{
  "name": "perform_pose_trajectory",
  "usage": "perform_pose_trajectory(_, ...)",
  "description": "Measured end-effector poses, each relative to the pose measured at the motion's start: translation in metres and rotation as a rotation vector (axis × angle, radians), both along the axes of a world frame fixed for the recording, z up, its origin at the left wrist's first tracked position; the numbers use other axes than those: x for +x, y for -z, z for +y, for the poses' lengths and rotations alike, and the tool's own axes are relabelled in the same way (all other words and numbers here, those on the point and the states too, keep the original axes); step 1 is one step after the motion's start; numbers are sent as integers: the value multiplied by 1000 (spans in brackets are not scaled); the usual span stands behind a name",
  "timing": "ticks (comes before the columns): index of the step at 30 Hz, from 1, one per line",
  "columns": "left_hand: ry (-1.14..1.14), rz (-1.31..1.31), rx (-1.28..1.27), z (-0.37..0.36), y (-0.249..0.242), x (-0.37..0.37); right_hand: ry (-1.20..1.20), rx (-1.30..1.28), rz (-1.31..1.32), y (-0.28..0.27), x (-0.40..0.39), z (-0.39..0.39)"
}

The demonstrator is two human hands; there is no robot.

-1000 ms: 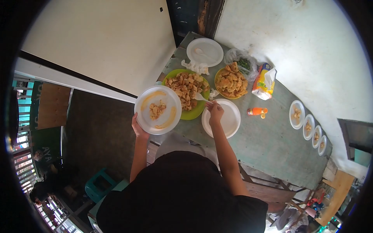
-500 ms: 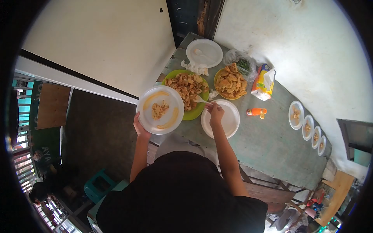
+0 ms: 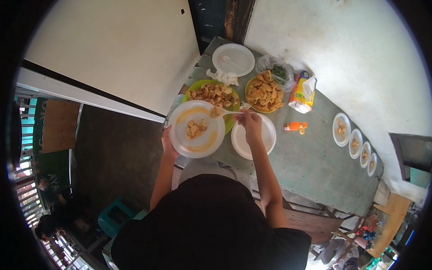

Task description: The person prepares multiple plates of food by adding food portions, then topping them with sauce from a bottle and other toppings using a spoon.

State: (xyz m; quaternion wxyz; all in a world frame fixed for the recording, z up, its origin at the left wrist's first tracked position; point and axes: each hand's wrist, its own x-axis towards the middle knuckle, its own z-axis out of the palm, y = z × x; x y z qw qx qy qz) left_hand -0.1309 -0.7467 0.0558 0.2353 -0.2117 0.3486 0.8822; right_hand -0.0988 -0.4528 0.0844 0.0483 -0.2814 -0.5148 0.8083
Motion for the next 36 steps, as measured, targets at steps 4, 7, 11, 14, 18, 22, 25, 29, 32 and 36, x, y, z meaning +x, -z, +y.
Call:
perform_pose_trajectory(4,140,-31,86,9,-1,-1,-153,23,29,-3,-13,-4)
perform_pose_trajectory(7,209,-17,113,12,1,-2,-278,119,-3,-4,-22,2)
perform_pose_trajectory(11,266,-18,82,11,3,-3,-337,305,4,-13,-24,3)
perform_pose_trajectory(14,277,2,153,12,6,-3,-383,430,49,-16,-25,-1)
perform_pose_trajectory(18,271,1,184,17,-5,-1,-389,475,64,-16,-20,-9)
perform_pose_trajectory(22,245,-7,161,20,-5,0,-335,547,42,-29,-15,-22)
perform_pose_trajectory(25,233,1,169,20,-2,0,-288,660,117,-34,-12,-27)
perform_pose_trajectory(29,219,15,204,19,2,0,-283,818,209,-52,-14,-24)
perform_pose_trajectory(32,212,2,214,21,-6,0,-332,876,284,-70,-11,-24)
perform_pose_trajectory(36,213,22,210,22,-10,0,-538,1108,417,-91,-4,-27)
